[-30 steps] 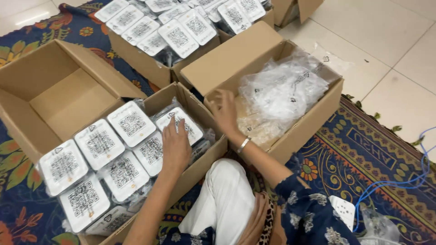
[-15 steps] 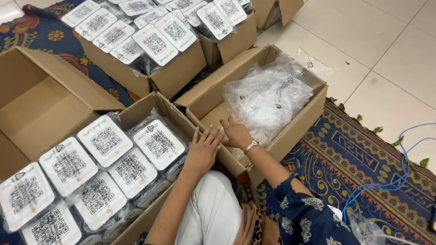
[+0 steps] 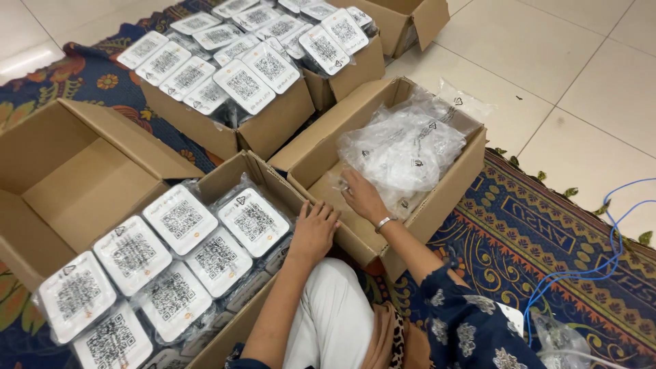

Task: The person packs several electronic devices into plastic bags and places them into cardboard boxes.

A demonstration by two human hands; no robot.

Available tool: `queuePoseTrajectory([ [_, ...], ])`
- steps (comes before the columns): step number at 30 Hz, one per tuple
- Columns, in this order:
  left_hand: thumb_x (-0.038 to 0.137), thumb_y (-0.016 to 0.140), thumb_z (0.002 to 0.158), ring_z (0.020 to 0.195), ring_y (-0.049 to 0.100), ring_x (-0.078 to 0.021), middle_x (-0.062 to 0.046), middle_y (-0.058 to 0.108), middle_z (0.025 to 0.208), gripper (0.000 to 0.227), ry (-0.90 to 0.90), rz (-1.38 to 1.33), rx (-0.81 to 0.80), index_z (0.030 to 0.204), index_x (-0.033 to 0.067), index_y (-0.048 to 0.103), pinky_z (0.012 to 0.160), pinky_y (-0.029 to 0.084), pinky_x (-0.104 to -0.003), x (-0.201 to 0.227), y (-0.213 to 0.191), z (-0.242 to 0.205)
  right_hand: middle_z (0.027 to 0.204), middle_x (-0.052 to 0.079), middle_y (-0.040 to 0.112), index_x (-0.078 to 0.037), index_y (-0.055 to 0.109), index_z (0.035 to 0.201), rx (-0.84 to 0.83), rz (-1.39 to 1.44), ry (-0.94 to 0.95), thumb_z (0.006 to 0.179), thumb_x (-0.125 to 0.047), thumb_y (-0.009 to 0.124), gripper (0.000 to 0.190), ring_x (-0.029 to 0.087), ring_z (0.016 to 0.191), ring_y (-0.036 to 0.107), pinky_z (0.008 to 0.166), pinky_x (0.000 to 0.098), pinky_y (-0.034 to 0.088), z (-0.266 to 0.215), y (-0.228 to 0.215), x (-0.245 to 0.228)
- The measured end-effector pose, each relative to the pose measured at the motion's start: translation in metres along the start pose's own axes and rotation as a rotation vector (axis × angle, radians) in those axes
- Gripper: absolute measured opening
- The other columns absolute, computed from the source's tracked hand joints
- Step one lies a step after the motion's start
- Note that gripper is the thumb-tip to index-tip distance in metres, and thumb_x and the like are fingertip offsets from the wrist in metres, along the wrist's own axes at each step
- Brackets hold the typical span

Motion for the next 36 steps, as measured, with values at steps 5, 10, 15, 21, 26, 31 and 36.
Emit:
queuePoseTrajectory([
  [5, 0.021, 0.053, 0.099, 0.135, 0.051, -0.0315, -0.010, 0.060, 0.140, 0.036, -0.010, -0.209, 0.158, 0.132, 0.0077, 0.062, 0.116, 0.032, -0.053, -0.011, -0.011, -0.020, 0.114, 0.015, 0.064, -0.003, 0.056, 0.119, 0.298, 1.117, -0.046, 0.099, -0.024, 0.064, 0.031, 0.031, 0.108, 0.065, 0.097, 0.0452, 0.054, -0.005, -0.019, -0.010],
  [10, 0.033, 0.046, 0.103, 0.134, 0.054, -0.0316, -0.013, 0.056, 0.147, 0.046, -0.406, -0.663, 0.379, 0.140, 0.0074, 0.055, 0.110, 0.045, -0.045, -0.029, -0.069, -0.078, 0.108, 0.015, 0.067, 0.000, 0.058, 0.115, 0.121, 2.264, 0.431, 0.090, -0.060, 0.056, 0.065, 0.036, 0.107, 0.066, 0.097, 0.0526, 0.054, -0.040, -0.094, -0.112],
  [15, 0.064, 0.030, 0.101, 0.139, 0.052, -0.0277, -0.015, 0.048, 0.154, 0.075, -0.653, -1.317, 0.681, 0.152, 0.0096, 0.040, 0.114, 0.042, -0.043, -0.096, -0.103, -0.163, 0.110, 0.011, 0.064, -0.008, 0.054, 0.114, -0.467, 2.503, 0.164, 0.105, -0.051, 0.053, 0.044, 0.035, 0.113, 0.063, 0.105, 0.0515, 0.049, -0.061, -0.055, -0.172],
  [21, 0.058, 0.039, 0.102, 0.117, 0.063, -0.0203, -0.012, 0.068, 0.126, 0.067, -0.697, -1.151, 0.788, 0.135, 0.0037, 0.060, 0.106, 0.045, -0.037, -0.112, -0.185, -0.267, 0.109, 0.012, 0.059, -0.004, 0.051, 0.120, -0.961, 2.602, 0.104, 0.113, -0.046, 0.046, 0.043, 0.029, 0.104, 0.061, 0.095, 0.0433, 0.052, -0.076, 0.006, -0.229],
  [26, 0.039, 0.060, 0.103, 0.080, 0.060, -0.0106, -0.003, 0.068, 0.089, 0.044, -0.765, -1.033, 0.816, 0.106, -0.0026, 0.074, 0.074, 0.048, -0.030, -0.130, -0.173, -0.334, 0.112, 0.009, 0.058, -0.009, 0.051, 0.111, -1.016, 2.450, 0.104, 0.105, -0.054, 0.047, 0.046, 0.025, 0.107, 0.061, 0.093, 0.0401, 0.052, -0.081, 0.029, -0.270],
  [31, 0.029, 0.067, 0.099, 0.059, 0.057, -0.0041, 0.004, 0.064, 0.072, 0.031, -0.843, -1.000, 0.994, 0.097, -0.0019, 0.074, 0.052, 0.048, -0.023, -0.110, -0.196, -0.368, 0.123, 0.005, 0.059, -0.009, 0.053, 0.122, -1.027, 2.321, 0.005, 0.111, -0.042, 0.051, 0.034, 0.018, 0.115, 0.060, 0.100, 0.0360, 0.051, -0.098, 0.001, -0.301],
  [36, 0.024, 0.068, 0.103, 0.064, 0.040, -0.0002, 0.008, 0.056, 0.074, 0.025, -0.813, -0.638, 1.182, 0.106, -0.0004, 0.075, 0.052, 0.031, -0.021, -0.096, -0.218, -0.387, 0.133, 0.008, 0.063, -0.003, 0.055, 0.136, -0.496, 1.602, -0.067, 0.103, -0.044, 0.054, 0.052, 0.015, 0.121, 0.061, 0.106, 0.0322, 0.048, -0.098, -0.024, -0.306],
])
Point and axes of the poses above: each hand's wrist, its own z-axis towards the middle knuckle, its own y-axis out of the palm, x = y × z, the point moved 1 cm from there along z, towards the middle knuckle
